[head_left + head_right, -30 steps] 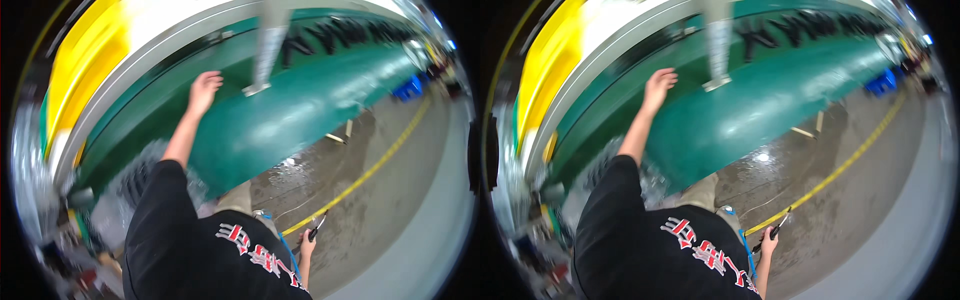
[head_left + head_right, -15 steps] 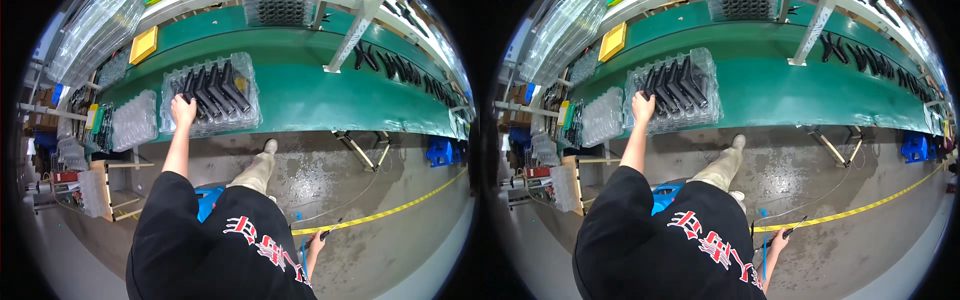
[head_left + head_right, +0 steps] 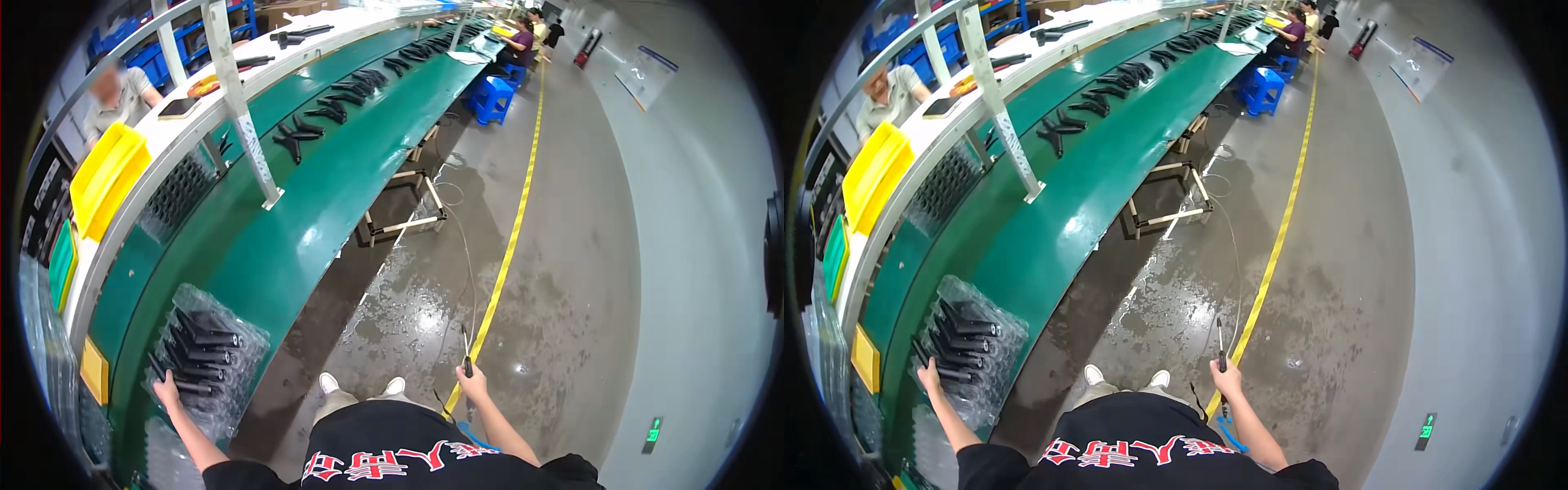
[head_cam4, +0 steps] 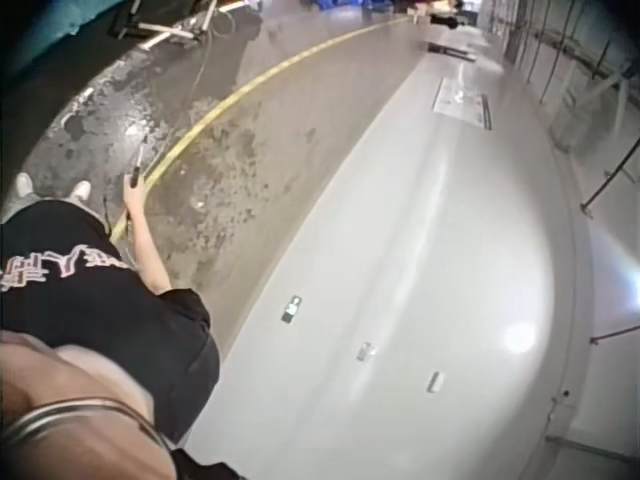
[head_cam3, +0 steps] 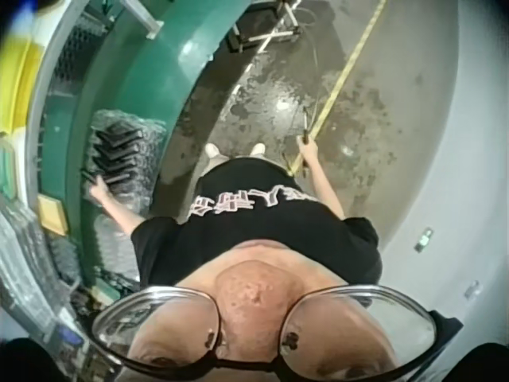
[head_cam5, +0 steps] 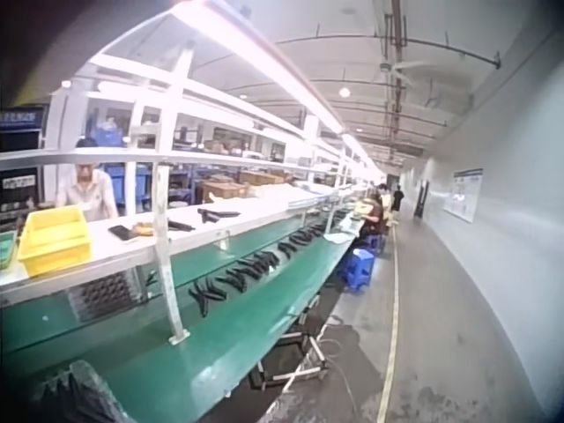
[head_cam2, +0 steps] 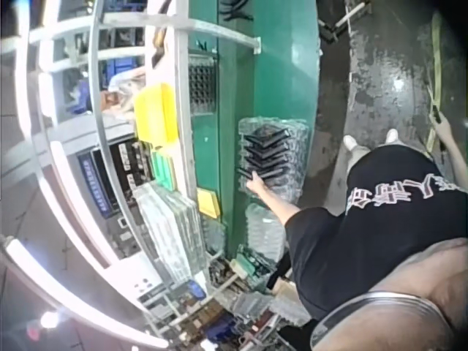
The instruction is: Clean metal brackets using an air duster gun.
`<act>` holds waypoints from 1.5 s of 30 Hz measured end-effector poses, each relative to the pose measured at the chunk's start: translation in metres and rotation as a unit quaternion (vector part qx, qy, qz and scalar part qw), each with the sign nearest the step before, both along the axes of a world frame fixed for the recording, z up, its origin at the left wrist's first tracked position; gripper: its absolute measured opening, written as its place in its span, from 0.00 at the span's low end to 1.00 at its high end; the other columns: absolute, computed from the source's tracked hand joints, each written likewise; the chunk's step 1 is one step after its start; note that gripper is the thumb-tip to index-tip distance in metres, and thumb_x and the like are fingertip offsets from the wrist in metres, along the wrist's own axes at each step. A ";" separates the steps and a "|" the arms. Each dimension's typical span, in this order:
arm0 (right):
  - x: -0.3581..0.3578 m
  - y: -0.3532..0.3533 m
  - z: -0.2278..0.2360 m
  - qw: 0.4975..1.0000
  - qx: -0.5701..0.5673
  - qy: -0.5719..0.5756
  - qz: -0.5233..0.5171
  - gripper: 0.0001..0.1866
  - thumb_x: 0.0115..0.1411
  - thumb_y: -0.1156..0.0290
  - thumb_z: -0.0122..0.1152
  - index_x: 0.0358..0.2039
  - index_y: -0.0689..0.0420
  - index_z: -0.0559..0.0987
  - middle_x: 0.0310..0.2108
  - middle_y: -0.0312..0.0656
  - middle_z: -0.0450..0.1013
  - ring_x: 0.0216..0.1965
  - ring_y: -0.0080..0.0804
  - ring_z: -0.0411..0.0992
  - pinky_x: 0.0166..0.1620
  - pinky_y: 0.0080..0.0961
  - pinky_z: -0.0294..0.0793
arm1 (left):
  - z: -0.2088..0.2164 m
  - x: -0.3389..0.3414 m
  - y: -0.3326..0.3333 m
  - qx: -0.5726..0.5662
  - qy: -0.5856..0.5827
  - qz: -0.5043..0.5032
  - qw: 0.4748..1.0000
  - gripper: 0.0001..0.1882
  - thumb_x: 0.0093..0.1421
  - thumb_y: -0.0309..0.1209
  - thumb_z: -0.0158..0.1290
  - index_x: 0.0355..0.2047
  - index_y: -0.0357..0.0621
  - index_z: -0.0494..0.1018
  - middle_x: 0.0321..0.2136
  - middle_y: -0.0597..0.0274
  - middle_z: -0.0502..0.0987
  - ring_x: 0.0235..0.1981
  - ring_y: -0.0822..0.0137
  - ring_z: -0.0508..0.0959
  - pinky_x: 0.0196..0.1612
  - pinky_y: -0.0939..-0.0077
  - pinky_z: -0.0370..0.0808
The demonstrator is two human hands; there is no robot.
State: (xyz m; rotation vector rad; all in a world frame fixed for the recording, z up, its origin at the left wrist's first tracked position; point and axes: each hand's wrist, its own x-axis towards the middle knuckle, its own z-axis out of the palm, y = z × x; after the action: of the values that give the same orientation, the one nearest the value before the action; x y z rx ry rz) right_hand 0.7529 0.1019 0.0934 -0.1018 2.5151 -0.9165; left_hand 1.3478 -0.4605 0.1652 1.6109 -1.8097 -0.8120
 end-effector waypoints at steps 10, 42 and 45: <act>0.036 -0.180 0.177 0.910 -0.366 -0.117 0.153 0.13 0.62 0.63 0.60 0.40 0.60 0.80 0.25 0.37 0.77 0.23 0.22 0.72 0.30 0.18 0.70 | 0.176 -0.341 0.120 -0.132 0.029 -0.316 0.939 0.26 0.44 0.16 0.54 0.47 0.42 0.74 0.40 0.55 0.78 0.39 0.55 0.77 0.45 0.65 0.73; 0.110 -0.094 0.197 0.973 -0.124 0.108 0.163 0.12 0.58 0.65 0.65 0.31 0.62 0.78 0.18 0.38 0.71 0.17 0.28 0.61 0.24 0.26 0.63 | 0.051 -0.556 0.196 0.561 0.442 -0.059 0.697 0.14 0.59 0.38 0.56 0.24 0.42 0.69 0.19 0.61 0.70 0.17 0.67 0.73 0.23 0.73 0.76; 0.114 -0.095 0.195 0.973 -0.102 0.112 0.177 0.12 0.58 0.65 0.64 0.32 0.63 0.80 0.19 0.38 0.73 0.19 0.26 0.64 0.26 0.22 0.65 | 0.036 -0.555 0.193 0.580 0.432 -0.056 0.689 0.12 0.59 0.35 0.55 0.25 0.41 0.70 0.19 0.60 0.70 0.17 0.66 0.73 0.22 0.72 0.76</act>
State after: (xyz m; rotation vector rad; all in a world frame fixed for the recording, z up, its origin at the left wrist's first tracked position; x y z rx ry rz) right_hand 0.8673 0.0068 0.2888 -0.7315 2.4760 -1.0552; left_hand 0.7928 -0.2672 0.2012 1.2059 -0.5816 -2.5629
